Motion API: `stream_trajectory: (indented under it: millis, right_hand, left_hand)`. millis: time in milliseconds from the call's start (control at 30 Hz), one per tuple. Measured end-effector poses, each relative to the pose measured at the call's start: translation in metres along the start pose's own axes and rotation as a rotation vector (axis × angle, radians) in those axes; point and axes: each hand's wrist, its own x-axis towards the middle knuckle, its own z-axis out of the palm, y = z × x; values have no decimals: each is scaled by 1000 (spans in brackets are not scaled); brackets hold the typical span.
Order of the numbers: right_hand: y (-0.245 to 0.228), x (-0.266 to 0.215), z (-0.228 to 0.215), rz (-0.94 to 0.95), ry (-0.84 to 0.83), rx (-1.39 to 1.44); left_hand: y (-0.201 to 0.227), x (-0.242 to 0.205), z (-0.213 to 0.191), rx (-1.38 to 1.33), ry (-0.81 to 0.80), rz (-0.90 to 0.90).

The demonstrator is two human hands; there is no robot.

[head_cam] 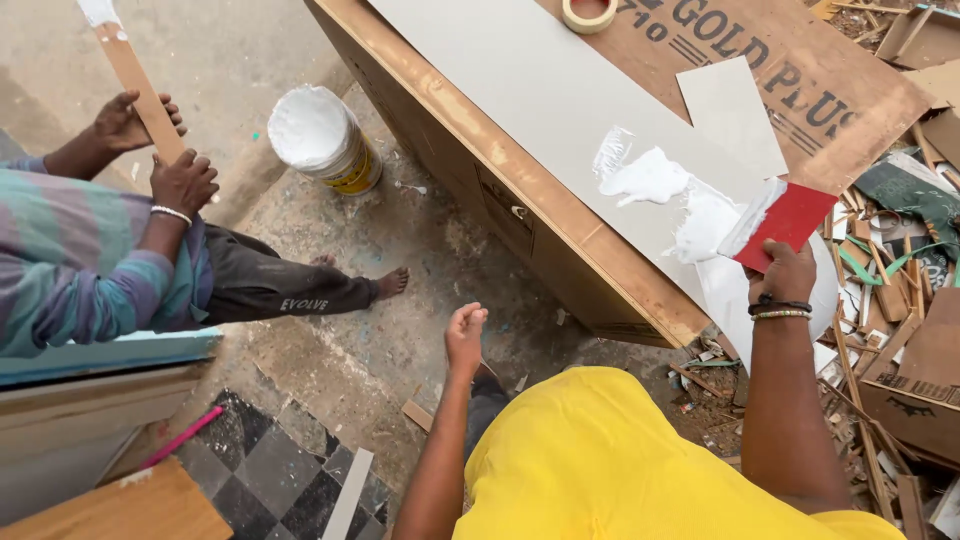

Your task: The person is applying white adhesive or glue to a long white strip of material using a red scraper tool.

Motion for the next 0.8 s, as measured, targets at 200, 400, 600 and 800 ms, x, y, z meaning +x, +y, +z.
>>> stream_trajectory:
  millis: [200,400,600,800]
  right_hand:
    - [31,-12,85,-10,23,-6]
    - [44,-35,127,-37,47,-56]
    - [37,-27,89,-57,245,56]
    - [36,-24,45,-105,448,263]
  left_hand:
    - [89,66,-15,135,-239,25]
    - [128,121,1,182,-396,-52]
    - [146,199,76,193,-615,-37]
    - [172,266,141,341,-756,-37]
